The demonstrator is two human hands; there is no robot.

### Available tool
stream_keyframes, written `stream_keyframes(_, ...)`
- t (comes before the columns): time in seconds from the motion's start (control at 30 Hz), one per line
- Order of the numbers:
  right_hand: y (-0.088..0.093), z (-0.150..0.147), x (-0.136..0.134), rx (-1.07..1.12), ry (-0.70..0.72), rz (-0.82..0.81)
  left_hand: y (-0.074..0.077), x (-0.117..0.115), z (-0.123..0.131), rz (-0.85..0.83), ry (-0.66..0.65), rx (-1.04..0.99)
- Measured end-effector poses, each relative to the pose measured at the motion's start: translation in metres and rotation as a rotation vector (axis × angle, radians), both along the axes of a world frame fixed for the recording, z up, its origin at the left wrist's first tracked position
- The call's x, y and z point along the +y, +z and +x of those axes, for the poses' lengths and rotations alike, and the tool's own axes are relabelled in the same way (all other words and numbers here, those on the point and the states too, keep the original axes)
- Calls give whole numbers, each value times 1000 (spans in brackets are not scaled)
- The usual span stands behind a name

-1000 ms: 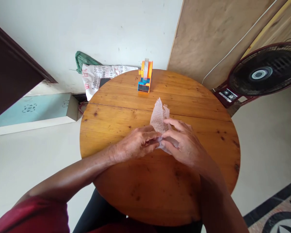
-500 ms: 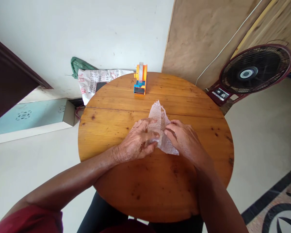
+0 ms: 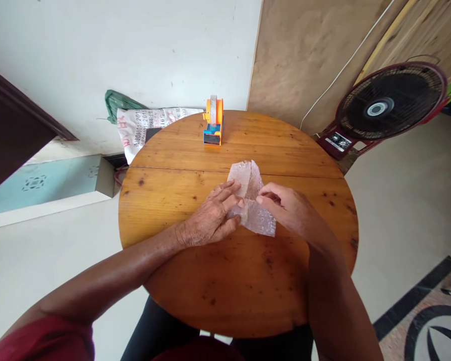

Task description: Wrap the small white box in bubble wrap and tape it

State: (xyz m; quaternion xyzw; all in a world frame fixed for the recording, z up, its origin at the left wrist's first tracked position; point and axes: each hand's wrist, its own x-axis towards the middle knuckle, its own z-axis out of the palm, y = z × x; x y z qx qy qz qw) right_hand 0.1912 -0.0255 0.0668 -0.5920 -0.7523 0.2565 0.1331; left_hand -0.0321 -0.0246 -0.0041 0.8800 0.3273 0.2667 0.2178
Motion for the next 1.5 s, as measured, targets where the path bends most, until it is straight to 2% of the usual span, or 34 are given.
stream_keyframes(0.13, 1, 2, -2, 23, 53, -67, 0, 0, 0, -23, -10, -20)
stream_keyframes(0.43, -5, -2, -1, -73, 67, -57, 1, 1, 1, -22, -37, -20)
stream_keyframes(0.87, -16, -8, 9, -173, 107, -94, 9, -1, 2, 52, 23, 16)
stream_keyframes(1.0, -21, -10, 11, -144, 84, -90, 10, -2, 3, 101, 27, 32)
stream_keyframes(1.13, -34, -10, 16, -48, 87, -95, 7, -2, 3, 137, 21, 10)
stream_keyframes(1.33, -46, -8, 17, 152, -90, -185, 5, -1, 3, 174, -41, -22)
stream_keyframes(1.5, -47, -12, 8, 343, -219, -142, 4, 1, 3, 203, -73, -43)
